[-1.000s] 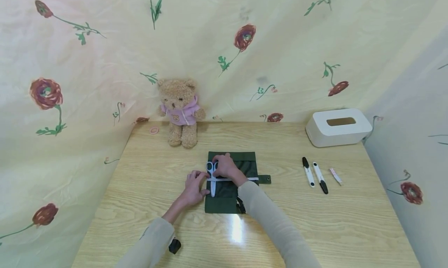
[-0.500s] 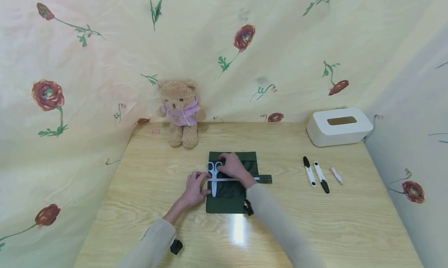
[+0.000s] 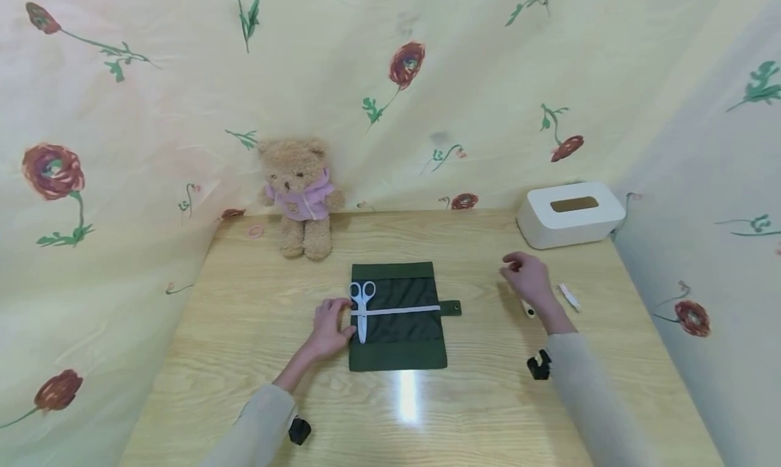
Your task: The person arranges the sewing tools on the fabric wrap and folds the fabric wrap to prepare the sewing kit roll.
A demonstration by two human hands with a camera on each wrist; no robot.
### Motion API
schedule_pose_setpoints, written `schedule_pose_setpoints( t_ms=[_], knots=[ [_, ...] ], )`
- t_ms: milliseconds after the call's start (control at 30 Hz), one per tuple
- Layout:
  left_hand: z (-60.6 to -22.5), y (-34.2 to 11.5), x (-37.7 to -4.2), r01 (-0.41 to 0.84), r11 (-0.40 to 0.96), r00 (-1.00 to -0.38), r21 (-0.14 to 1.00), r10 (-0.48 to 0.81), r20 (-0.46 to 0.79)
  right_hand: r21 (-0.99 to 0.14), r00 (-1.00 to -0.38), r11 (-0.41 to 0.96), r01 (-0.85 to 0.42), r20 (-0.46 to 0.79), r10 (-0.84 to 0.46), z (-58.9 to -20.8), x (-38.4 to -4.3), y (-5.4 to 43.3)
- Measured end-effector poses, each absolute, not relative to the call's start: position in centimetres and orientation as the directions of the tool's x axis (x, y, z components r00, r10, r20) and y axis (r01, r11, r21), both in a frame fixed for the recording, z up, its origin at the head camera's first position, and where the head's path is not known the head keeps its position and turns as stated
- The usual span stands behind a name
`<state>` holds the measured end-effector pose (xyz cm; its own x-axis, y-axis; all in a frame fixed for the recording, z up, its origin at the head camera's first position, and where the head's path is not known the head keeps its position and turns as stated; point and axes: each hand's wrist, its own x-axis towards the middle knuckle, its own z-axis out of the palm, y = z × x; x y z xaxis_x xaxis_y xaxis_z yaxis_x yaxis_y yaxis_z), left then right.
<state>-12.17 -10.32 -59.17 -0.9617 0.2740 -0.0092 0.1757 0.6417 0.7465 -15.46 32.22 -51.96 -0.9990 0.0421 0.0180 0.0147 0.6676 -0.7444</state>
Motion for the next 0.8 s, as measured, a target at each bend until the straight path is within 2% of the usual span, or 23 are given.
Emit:
schedule_pose_setpoints(
  t_ms=[233, 800],
  knots=[
    [-59.0, -10.5, -12.0, 0.195, 0.639, -0.962, 0.744, 0.271, 0.018, -0.635, -0.996, 0.767, 0.088, -0.082, 0.046, -52.4, -15.2, 35.7],
    [-58.6, -10.5, -11.9, 0.176, 0.649, -0.955, 0.740, 0.294, -0.031, -0.502, -0.987, 0.855, 0.132, -0.147, 0.066, -53.5, -15.7, 35.9]
  ],
)
